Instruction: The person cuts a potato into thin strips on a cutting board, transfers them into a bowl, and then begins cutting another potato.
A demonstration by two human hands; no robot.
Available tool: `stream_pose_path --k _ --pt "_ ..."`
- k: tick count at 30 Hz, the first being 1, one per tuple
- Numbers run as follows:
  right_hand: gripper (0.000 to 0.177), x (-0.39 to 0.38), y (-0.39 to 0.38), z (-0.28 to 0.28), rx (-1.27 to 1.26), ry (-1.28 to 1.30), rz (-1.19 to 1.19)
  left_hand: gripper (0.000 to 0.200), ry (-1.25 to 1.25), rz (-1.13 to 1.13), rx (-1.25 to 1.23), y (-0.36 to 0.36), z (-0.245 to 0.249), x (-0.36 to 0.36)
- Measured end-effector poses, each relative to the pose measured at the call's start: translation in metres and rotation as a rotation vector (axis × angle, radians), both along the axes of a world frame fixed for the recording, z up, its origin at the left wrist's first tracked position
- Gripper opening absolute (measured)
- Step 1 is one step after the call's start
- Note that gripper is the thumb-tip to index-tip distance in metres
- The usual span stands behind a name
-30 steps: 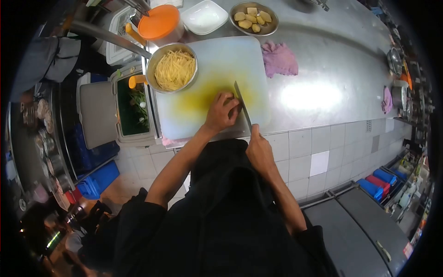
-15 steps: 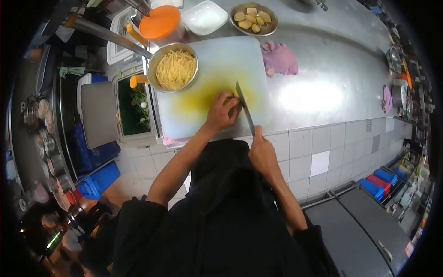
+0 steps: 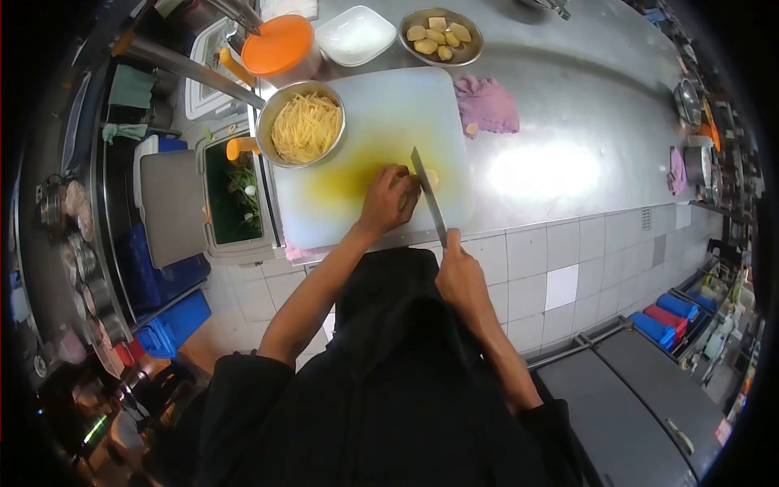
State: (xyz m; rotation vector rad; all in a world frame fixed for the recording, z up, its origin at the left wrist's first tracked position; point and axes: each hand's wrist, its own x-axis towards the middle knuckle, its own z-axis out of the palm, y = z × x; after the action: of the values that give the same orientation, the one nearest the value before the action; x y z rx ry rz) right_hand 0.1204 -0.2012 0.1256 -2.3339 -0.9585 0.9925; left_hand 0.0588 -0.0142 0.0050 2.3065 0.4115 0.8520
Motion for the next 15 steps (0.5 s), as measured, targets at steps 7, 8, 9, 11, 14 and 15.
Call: stream_pose_path --k 7,8,9,11,14,15 --pt "0.031 0.001 0.006 -0.032 0.081 -0.002 -0.001 0.024 -0.031 0.001 0.020 -0.002 0.000 -0.001" --pt "0.032 0.006 0.012 -0.032 0.096 0.014 -0.001 0.024 -0.035 0.003 0.022 0.000 0.000 0.001" --pt "0.032 0.005 0.012 -0.029 0.102 0.015 -0.006 0.025 -0.032 -0.005 0.024 0.001 0.000 0.000" --pt "0.033 0.003 0.006 -0.013 0.044 -0.010 0.001 0.025 -0.008 -0.012 0.013 -0.003 0.000 -0.005" --pt "0.034 -0.007 -0.004 0.007 -0.007 -0.035 -0.014 0.025 -0.011 -0.003 -0.008 -0.001 -0.001 -0.001" --pt "0.034 -0.007 -0.003 0.005 -0.011 -0.032 -0.014 0.024 -0.034 -0.001 -0.022 -0.001 -0.001 0.000"
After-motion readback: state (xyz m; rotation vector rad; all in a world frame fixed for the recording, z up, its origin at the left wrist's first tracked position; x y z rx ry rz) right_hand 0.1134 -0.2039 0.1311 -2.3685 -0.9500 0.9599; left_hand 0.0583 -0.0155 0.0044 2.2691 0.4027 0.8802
